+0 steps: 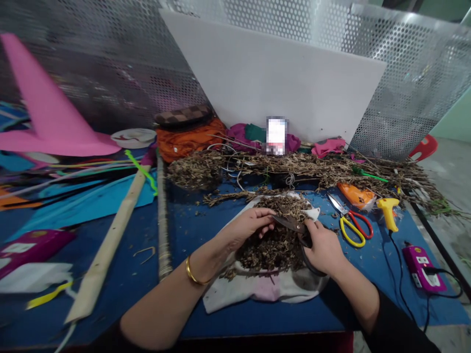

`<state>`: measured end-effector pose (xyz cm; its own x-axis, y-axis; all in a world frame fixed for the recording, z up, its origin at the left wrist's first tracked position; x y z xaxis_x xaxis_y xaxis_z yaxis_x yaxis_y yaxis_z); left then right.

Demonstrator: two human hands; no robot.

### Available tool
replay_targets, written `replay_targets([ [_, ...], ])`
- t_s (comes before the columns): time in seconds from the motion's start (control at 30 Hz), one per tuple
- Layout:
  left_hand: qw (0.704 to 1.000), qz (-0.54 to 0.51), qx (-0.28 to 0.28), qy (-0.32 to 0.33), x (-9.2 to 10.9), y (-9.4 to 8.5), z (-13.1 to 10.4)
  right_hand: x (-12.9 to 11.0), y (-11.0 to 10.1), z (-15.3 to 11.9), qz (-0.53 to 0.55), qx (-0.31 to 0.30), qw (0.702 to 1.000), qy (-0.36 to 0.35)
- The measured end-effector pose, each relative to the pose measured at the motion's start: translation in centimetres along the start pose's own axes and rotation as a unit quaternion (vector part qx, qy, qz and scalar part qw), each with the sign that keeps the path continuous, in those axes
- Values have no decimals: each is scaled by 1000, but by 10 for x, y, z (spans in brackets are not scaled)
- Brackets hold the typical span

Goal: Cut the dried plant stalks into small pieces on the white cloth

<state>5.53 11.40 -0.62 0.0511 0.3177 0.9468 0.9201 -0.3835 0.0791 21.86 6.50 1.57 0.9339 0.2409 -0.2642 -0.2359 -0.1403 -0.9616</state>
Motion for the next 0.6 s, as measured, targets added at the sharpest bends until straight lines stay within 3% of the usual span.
replay_targets([
  [0.13, 1000, -15, 11, 1, -1, 1, 1, -3, -2, -1, 3, -4, 1000, 0],
  [0.43, 998, 45, -41, -7, -3, 19, -3, -6, 1, -2, 1, -19, 999, -27],
  [0.6, 998, 32, -55, -5, -2, 17, -3, -7, 1, -3, 20, -25, 999, -36],
])
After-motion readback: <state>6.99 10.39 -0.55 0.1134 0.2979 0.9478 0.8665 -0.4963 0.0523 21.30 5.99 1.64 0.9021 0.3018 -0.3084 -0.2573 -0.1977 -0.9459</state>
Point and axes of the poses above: each hand's wrist, its own z-axis towards the middle knuckle, its own y-axis out of the palm, x = y × z, the point moved 8 cm from there along z, towards the middle knuckle, and after that the axes turned 1 degree about -z, right-handed, at the moved point
